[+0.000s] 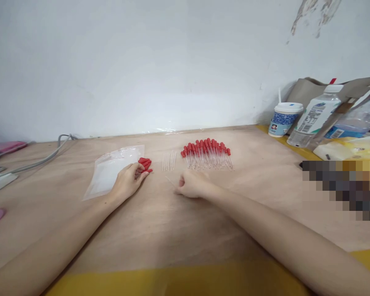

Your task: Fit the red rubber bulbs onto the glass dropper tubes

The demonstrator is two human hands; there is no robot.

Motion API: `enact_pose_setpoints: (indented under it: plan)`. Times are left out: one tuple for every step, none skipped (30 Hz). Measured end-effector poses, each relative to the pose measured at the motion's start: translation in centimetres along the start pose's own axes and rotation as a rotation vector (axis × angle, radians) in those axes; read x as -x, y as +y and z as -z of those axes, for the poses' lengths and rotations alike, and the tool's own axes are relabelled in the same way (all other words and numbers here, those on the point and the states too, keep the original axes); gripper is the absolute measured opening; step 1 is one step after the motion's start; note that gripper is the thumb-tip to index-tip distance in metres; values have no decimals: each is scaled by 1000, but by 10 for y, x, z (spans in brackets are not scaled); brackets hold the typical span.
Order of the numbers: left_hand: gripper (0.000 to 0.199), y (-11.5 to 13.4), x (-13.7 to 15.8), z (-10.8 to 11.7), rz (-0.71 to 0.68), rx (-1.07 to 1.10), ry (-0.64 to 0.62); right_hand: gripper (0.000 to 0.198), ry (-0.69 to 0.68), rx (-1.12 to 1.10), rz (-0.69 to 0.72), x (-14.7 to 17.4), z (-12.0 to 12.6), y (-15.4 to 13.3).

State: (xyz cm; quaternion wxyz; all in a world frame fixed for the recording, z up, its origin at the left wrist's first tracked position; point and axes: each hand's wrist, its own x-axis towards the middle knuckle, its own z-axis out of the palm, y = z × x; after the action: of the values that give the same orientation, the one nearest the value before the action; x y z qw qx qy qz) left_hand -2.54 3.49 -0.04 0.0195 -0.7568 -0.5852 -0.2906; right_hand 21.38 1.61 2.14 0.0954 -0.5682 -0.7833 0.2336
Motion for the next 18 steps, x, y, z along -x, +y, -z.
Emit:
enact_pose_setpoints:
  plan:
    - [14,3,2,0,-13,19,13,24,8,-14,16,4,2,6]
    - [15,8,4,-1,-32,37,24,28,35,-32,34,8,3,12]
    - [17,14,7,-1,-58,54,28,32,72,-52,52,11,3,16]
    - [19,21,10,-2,-88,69,24,36,110,-73,69,13,2,20]
    - [21,28,13,-3,-121,82,9,39,145,-91,82,15,0,22]
    - [22,34,16,-4,-156,94,-16,41,176,-104,89,16,-2,23]
    - [22,40,18,-5,-191,108,-44,41,201,-110,91,17,-5,22]
    - [22,45,20,-5,-218,125,-78,39,224,-107,89,18,-8,22]
    - [22,48,21,-6,-233,142,-108,36,247,-95,82,18,-11,20]
    - [21,50,22,-6,-233,161,-131,31,269,-74,75,18,-14,18]
    - [20,51,22,-7,-218,179,-147,25,287,-45,69,18,-16,16]
    - [19,51,21,-7,-196,195,-154,20,301,-12,69,19,-18,15]
    - [17,50,20,-6,-173,211,-154,17,313,25,71,19,-19,13]
    - [16,50,19,-6,-159,229,-152,16,326,60,75,19,-21,13]
    - [15,50,19,-6,-153,249,-152,15,342,92,81,20,-22,13]
    - [15,50,18,-5,-156,270,-151,15,361,117,90,20,-23,14]
    - [15,50,18,-5,-161,292,-147,15,384,134,107,21,-25,16]
    - [15,51,18,-5,-164,316,-145,15,415,139,131,22,-26,19]
